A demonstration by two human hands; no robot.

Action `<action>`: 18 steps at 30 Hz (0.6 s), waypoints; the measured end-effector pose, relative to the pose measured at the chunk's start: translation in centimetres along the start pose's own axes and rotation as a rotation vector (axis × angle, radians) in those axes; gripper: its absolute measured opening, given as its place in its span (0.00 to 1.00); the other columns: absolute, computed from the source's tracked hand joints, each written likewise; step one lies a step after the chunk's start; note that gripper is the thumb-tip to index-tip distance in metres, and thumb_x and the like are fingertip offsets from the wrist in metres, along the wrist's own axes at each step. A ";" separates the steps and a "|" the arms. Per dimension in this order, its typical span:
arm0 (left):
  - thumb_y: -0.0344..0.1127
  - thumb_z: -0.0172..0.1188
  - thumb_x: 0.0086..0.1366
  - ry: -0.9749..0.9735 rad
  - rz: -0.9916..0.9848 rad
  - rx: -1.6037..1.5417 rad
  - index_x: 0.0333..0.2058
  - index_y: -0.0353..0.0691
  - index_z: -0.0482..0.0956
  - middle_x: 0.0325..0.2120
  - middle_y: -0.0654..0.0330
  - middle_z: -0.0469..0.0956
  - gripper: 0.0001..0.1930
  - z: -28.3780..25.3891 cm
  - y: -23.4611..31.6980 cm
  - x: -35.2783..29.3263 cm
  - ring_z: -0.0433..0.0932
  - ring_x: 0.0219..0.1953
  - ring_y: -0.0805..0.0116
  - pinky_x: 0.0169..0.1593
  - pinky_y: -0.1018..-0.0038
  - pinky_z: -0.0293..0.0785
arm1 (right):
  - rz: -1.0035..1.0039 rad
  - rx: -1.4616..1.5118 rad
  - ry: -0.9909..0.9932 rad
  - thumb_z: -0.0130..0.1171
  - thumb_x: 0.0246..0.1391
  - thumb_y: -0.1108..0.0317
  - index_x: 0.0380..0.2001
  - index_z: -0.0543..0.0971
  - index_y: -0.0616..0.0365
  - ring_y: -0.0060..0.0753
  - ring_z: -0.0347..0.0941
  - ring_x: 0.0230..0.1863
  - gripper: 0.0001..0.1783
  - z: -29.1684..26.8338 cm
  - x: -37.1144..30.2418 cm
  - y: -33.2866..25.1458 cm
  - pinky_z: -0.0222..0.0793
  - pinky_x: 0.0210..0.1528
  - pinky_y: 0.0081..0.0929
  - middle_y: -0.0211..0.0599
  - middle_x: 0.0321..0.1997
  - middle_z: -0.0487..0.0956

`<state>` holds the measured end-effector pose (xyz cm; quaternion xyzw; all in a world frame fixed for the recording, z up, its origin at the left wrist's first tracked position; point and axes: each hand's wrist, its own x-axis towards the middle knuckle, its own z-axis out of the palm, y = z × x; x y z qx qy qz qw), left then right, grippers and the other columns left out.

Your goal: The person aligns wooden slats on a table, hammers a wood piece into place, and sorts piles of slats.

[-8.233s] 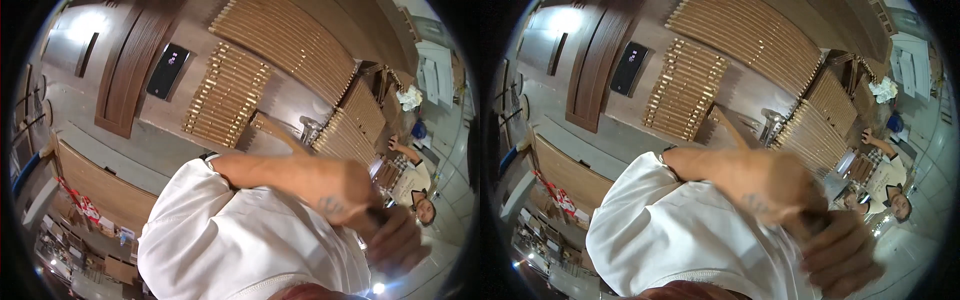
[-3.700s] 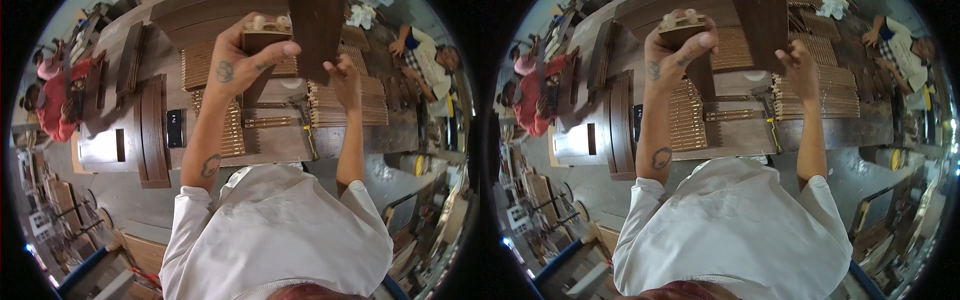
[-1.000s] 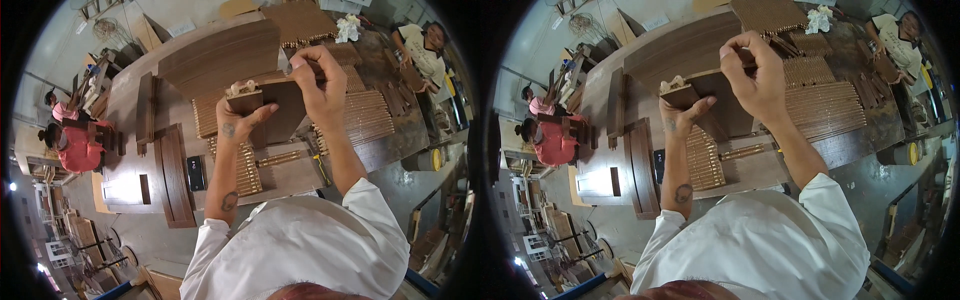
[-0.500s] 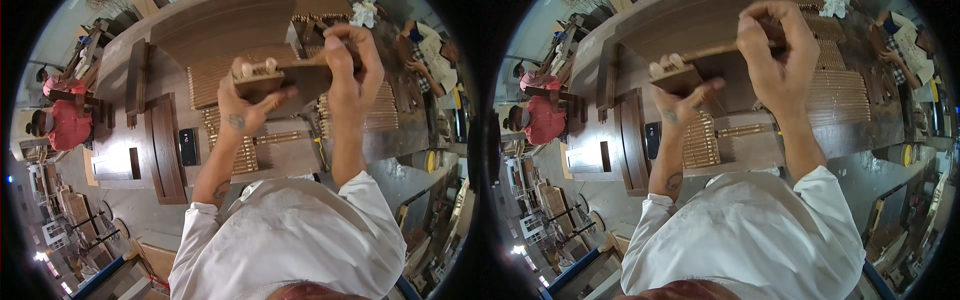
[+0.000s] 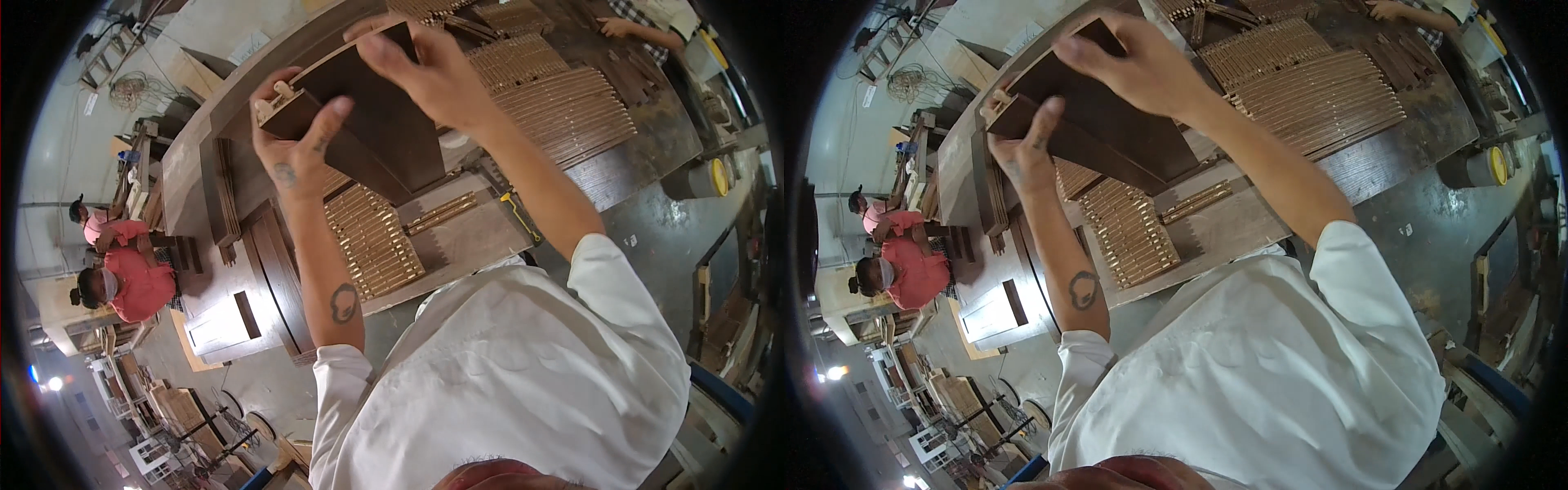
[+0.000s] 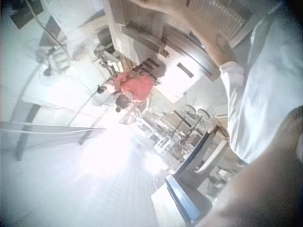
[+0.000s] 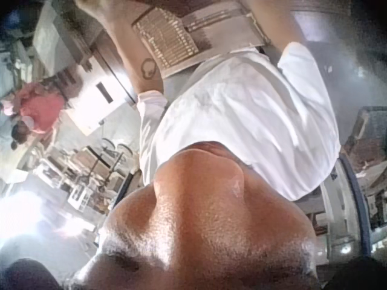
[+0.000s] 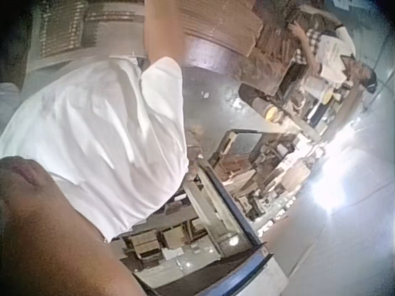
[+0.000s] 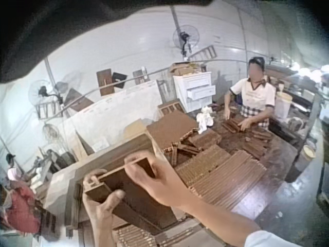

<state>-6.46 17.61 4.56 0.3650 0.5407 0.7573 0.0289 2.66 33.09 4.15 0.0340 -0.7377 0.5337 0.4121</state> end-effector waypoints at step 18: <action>0.22 0.72 0.47 -0.013 -0.032 0.020 0.40 0.35 0.79 0.32 0.63 0.78 0.20 0.6 3.3 -1.0 0.76 0.33 0.75 0.36 0.80 0.77 | 0.853 -0.927 -0.364 0.57 0.53 0.69 0.45 0.72 0.70 0.53 0.74 0.44 0.18 -5.1 -24.8 18.6 0.73 0.40 0.37 0.55 0.43 0.75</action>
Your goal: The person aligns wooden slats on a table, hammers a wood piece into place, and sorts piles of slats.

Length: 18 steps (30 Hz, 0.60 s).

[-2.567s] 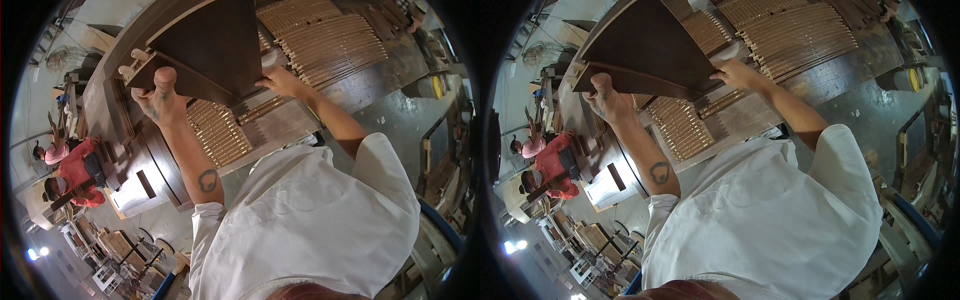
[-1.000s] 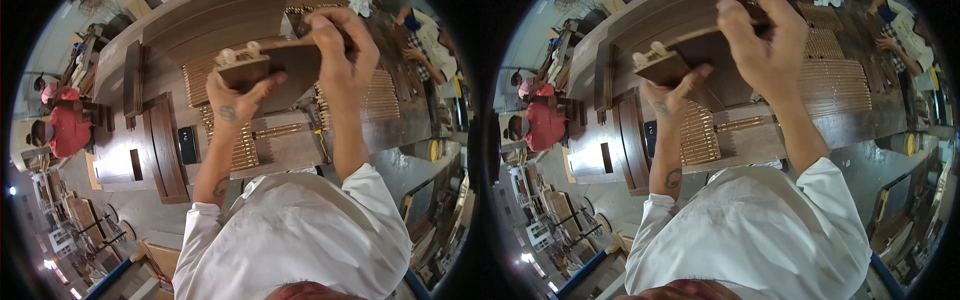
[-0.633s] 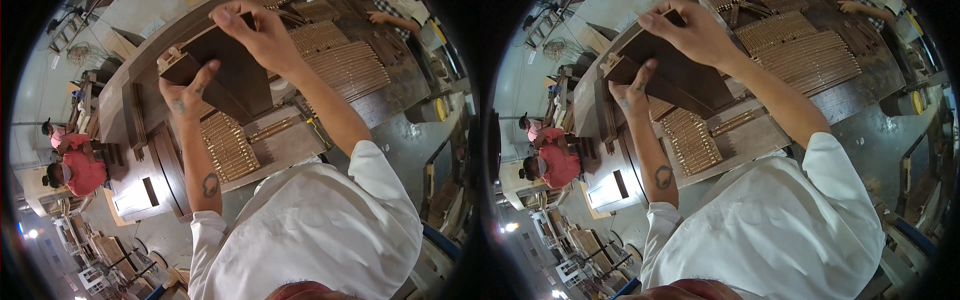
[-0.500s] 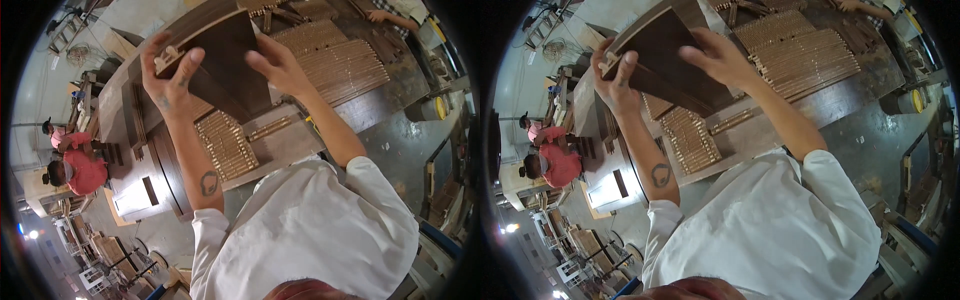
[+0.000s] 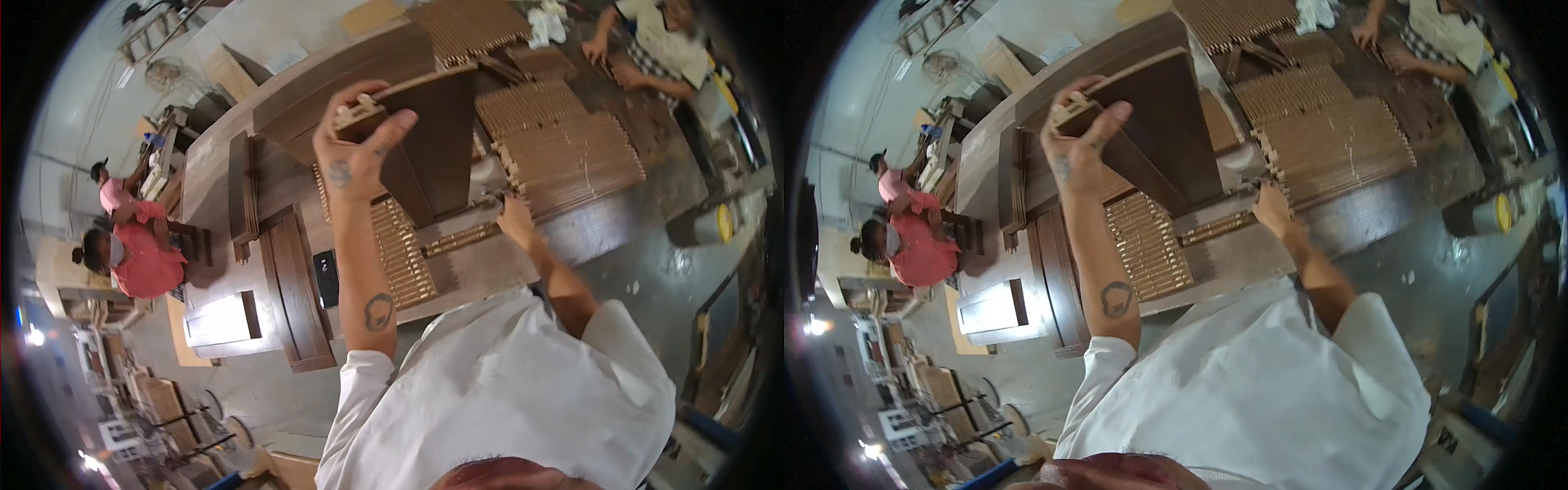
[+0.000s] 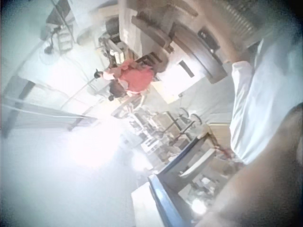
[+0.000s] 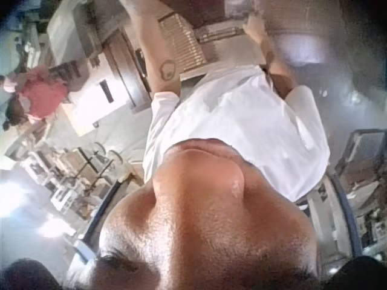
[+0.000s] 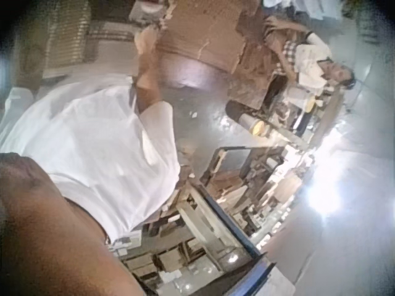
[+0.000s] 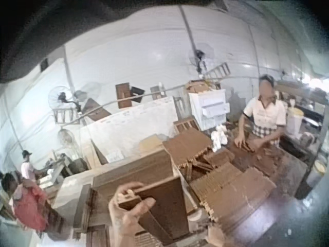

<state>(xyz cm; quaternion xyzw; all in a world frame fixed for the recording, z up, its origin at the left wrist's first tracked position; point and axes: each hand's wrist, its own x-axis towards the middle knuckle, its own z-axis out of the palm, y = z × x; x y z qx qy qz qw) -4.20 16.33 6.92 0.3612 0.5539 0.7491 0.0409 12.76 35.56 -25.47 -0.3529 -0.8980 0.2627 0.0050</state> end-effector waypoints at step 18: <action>0.22 0.73 0.46 0.010 -0.035 -0.128 0.28 0.32 0.78 0.28 0.61 0.79 0.12 0.1 -1.9 -0.7 0.78 0.30 0.74 0.38 0.77 0.79 | -1.065 -0.144 0.431 0.42 0.67 0.63 0.24 0.69 0.58 0.19 0.59 0.15 0.17 -37.5 -8.0 -25.0 0.58 0.17 0.16 0.29 0.16 0.65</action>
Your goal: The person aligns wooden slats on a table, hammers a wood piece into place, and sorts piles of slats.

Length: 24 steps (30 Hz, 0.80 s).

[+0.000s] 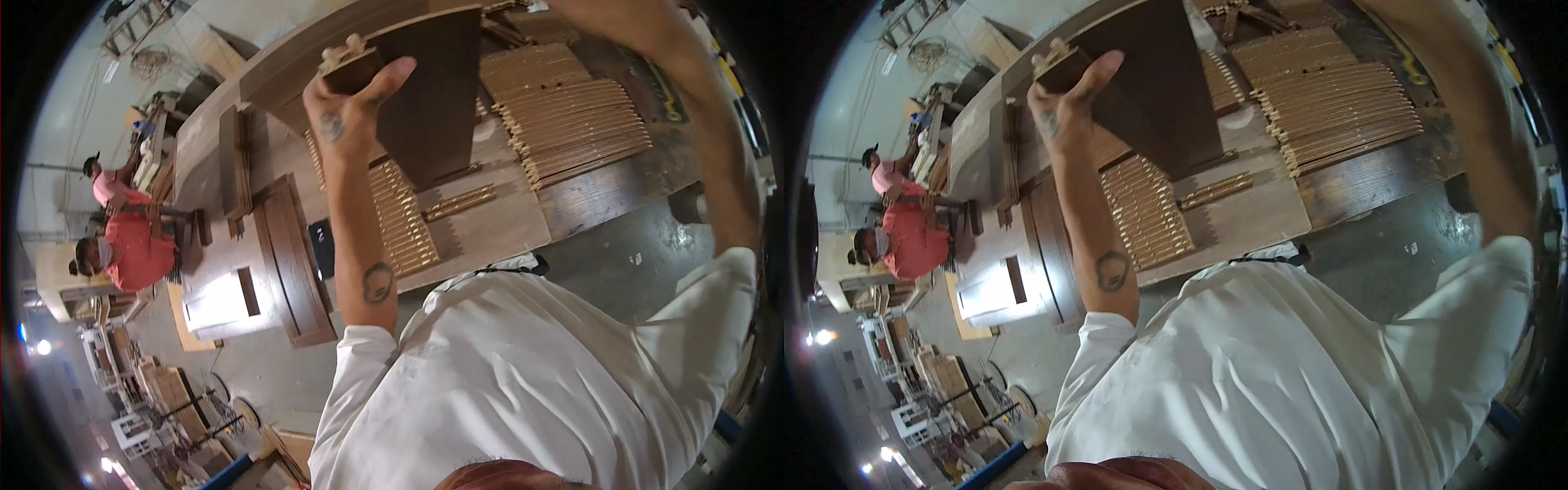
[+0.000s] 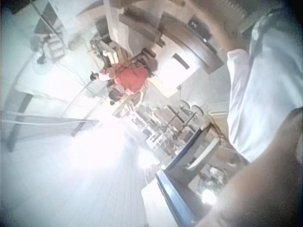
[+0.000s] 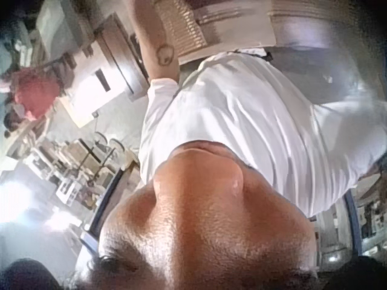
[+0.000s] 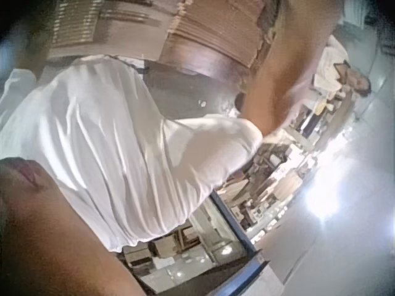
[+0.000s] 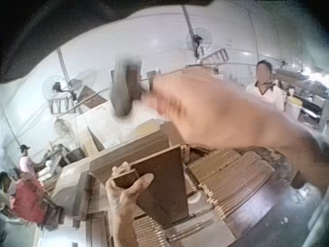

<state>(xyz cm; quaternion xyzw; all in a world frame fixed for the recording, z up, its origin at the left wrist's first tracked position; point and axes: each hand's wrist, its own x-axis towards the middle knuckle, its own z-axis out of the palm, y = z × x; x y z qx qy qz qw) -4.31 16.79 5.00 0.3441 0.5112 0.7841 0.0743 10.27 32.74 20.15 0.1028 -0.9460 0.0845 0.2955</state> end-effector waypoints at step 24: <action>0.21 0.71 0.48 -0.063 0.055 0.020 0.31 0.35 0.82 0.27 0.64 0.81 0.09 0.4 -0.9 0.7 0.78 0.28 0.76 0.36 0.80 0.79 | 0.174 -0.012 -0.259 0.45 0.65 0.63 0.22 0.70 0.66 0.31 0.65 0.18 0.20 0.2 -0.1 -2.0 0.64 0.24 0.28 0.43 0.22 0.73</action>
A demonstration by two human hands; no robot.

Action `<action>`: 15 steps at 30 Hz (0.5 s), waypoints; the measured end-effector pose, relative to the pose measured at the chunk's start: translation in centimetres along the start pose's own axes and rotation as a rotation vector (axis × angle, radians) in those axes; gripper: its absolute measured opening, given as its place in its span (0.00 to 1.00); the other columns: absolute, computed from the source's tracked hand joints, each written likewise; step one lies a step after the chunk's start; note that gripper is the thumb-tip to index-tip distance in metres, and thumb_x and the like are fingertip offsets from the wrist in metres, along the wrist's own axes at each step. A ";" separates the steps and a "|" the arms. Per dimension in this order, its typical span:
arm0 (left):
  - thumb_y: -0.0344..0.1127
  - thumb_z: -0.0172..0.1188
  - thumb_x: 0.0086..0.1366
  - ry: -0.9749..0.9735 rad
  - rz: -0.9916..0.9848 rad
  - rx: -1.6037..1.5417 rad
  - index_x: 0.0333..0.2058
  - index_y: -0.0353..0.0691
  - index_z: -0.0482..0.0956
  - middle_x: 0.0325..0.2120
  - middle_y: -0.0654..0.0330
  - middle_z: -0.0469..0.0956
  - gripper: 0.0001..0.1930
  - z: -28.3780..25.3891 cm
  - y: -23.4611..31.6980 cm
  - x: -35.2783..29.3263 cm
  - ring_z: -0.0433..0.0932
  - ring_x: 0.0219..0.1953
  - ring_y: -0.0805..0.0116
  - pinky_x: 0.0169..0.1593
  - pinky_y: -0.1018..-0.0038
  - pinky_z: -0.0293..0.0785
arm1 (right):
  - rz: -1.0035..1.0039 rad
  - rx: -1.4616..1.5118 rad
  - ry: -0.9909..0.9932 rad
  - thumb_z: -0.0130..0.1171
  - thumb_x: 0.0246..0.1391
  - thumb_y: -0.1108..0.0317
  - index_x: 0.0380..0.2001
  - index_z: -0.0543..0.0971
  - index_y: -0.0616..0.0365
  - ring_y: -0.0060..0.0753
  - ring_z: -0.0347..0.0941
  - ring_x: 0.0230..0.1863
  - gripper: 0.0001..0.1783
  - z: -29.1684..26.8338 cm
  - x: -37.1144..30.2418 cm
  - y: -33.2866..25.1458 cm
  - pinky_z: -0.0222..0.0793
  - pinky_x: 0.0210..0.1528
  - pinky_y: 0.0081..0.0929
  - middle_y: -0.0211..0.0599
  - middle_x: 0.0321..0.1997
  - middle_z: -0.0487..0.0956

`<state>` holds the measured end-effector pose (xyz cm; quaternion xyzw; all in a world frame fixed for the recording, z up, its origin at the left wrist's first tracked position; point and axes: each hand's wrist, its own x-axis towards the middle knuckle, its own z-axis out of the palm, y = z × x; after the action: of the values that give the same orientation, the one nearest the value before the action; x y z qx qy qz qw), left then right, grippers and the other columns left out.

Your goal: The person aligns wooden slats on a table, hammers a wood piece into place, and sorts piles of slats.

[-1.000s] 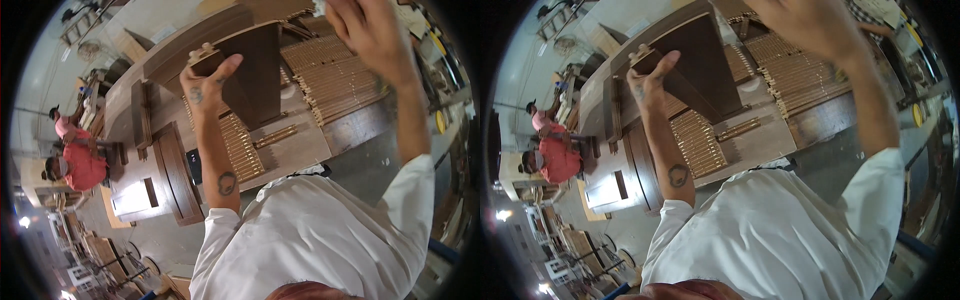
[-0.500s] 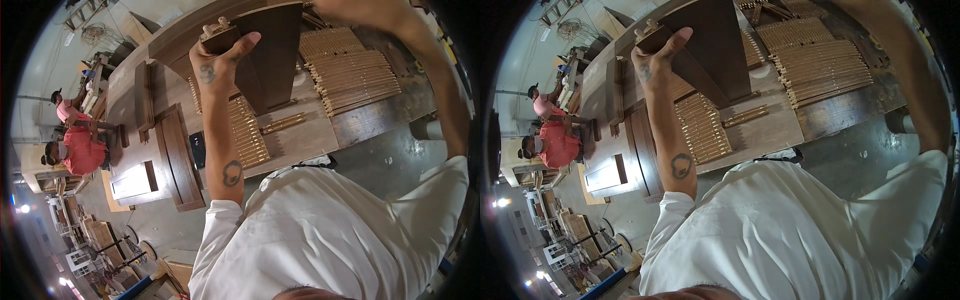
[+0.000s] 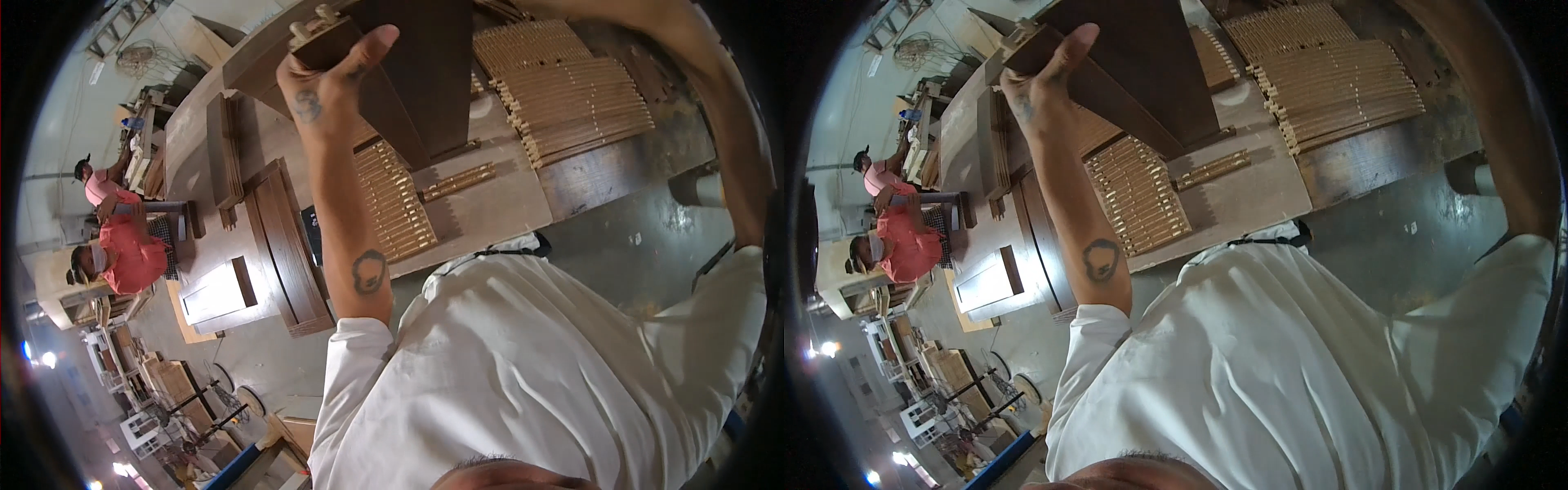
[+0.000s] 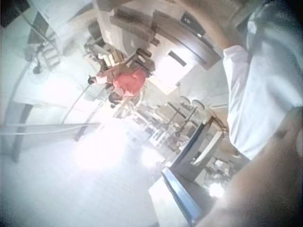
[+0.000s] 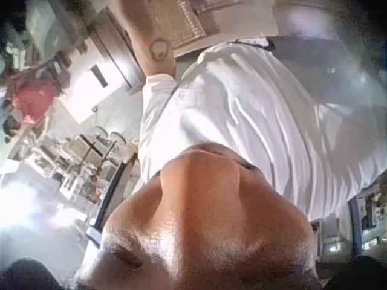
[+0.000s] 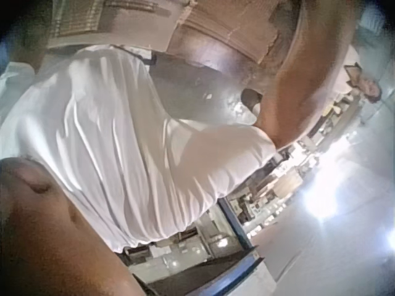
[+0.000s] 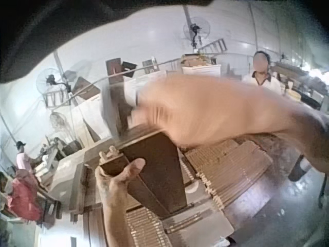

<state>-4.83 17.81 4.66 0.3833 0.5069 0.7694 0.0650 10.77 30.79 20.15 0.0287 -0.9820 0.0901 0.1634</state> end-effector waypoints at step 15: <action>0.39 0.58 0.60 -0.119 0.229 -0.709 0.37 0.36 0.76 0.29 0.65 0.78 0.12 -21.8 7.9 -1.3 0.77 0.32 0.72 0.33 0.76 0.71 | 1.221 0.286 0.584 0.49 0.62 0.62 0.40 0.74 0.63 0.47 0.72 0.27 0.14 26.9 -24.6 10.6 0.66 0.31 0.38 0.47 0.25 0.76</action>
<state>-15.93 -2.55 6.35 0.4353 0.1585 0.8756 0.1367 24.66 36.82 -14.65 -0.5334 -0.7167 0.2986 0.3357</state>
